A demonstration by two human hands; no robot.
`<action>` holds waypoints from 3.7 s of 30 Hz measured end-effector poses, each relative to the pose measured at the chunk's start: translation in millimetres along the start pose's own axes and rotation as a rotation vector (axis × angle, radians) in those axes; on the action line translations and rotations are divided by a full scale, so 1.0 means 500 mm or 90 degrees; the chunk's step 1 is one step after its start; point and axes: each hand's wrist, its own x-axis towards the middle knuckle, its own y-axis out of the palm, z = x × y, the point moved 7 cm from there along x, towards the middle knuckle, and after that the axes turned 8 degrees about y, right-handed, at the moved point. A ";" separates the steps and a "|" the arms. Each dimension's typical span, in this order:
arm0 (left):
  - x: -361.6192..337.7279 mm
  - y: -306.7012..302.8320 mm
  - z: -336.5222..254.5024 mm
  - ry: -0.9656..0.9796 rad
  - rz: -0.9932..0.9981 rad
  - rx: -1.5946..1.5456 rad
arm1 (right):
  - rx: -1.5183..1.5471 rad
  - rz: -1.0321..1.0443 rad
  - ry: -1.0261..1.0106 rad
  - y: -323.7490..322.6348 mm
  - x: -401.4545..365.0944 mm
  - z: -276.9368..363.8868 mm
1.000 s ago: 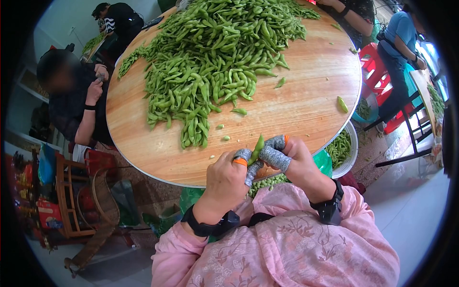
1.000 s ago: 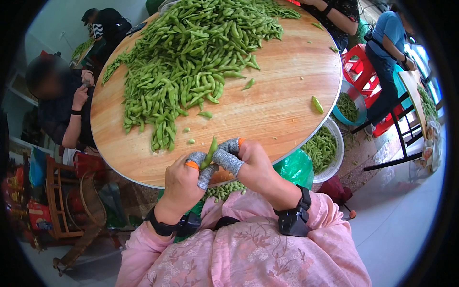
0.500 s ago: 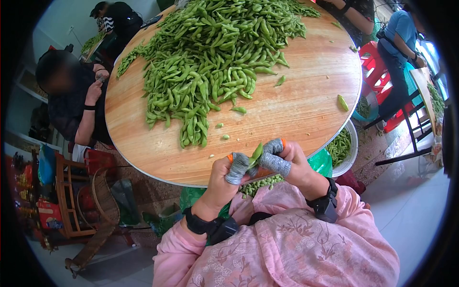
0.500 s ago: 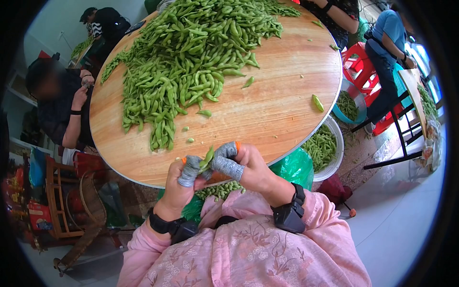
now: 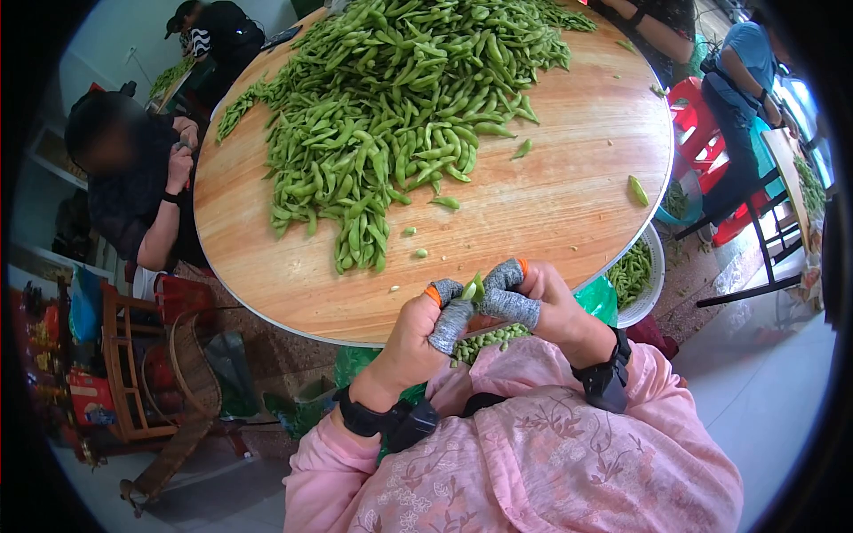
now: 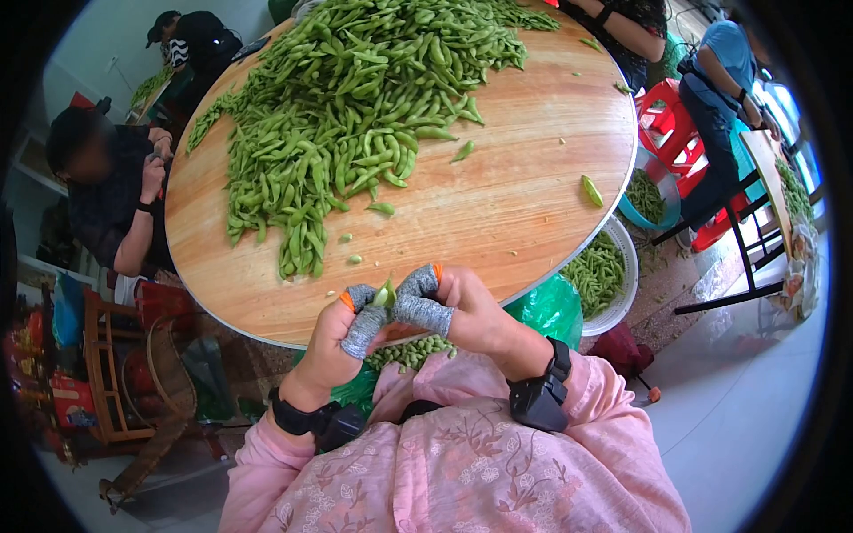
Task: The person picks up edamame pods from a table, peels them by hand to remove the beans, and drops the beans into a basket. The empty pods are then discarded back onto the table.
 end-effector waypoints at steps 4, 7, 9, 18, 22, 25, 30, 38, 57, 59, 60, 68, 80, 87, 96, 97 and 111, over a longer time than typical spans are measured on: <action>-0.002 -0.009 0.008 0.038 0.037 0.086 | -0.123 -0.051 0.000 -0.007 -0.001 0.005; -0.003 -0.028 0.003 0.038 0.018 0.089 | -0.257 -0.119 0.011 -0.011 -0.002 0.012; -0.003 -0.031 0.010 0.002 -0.004 0.027 | -0.357 -0.092 -0.010 0.015 -0.006 0.037; -0.009 0.000 0.038 -0.017 0.050 -0.023 | -0.329 -0.011 -0.015 0.014 -0.005 0.027; -0.009 -0.002 0.056 0.007 0.037 0.013 | -0.430 -0.029 -0.066 0.018 -0.007 0.037; 0.001 0.000 0.029 0.068 0.022 0.061 | -0.514 -0.071 -0.110 0.017 -0.012 0.053; 0.054 -0.070 -0.028 0.089 -0.082 0.337 | -0.519 -0.331 -0.121 -0.122 -0.077 0.134; 0.132 -0.079 0.014 0.072 0.027 0.793 | -0.582 -0.606 -0.043 -0.415 -0.259 0.166; 0.187 -0.064 -0.050 0.152 -0.074 0.729 | -0.604 -0.730 -0.176 -0.347 -0.270 0.181; 0.227 -0.055 -0.005 0.071 0.005 0.791 | -0.537 -0.624 -0.197 -0.298 -0.221 0.158; 0.235 -0.057 0.007 0.075 0.008 0.789 | -0.517 -0.593 -0.191 -0.268 -0.199 0.150; 0.137 -0.063 -0.014 0.096 -0.085 0.325 | -0.191 -0.215 -0.010 -0.089 -0.045 0.057; 0.013 0.003 -0.012 0.085 -0.200 -0.165 | -0.029 -0.034 0.061 -0.007 -0.022 0.015; 0.005 -0.001 -0.007 0.066 -0.208 -0.193 | -0.037 -0.066 0.001 0.000 -0.012 0.013; 0.003 0.013 -0.045 0.239 -0.123 0.377 | 0.025 -0.093 0.076 -0.021 -0.007 -0.013; 0.002 0.021 -0.051 0.293 -0.067 0.531 | -0.010 -0.094 0.079 -0.018 -0.009 -0.006; -0.003 0.008 0.028 -0.058 -0.041 -0.111 | -0.305 -0.020 -0.144 0.017 -0.022 0.062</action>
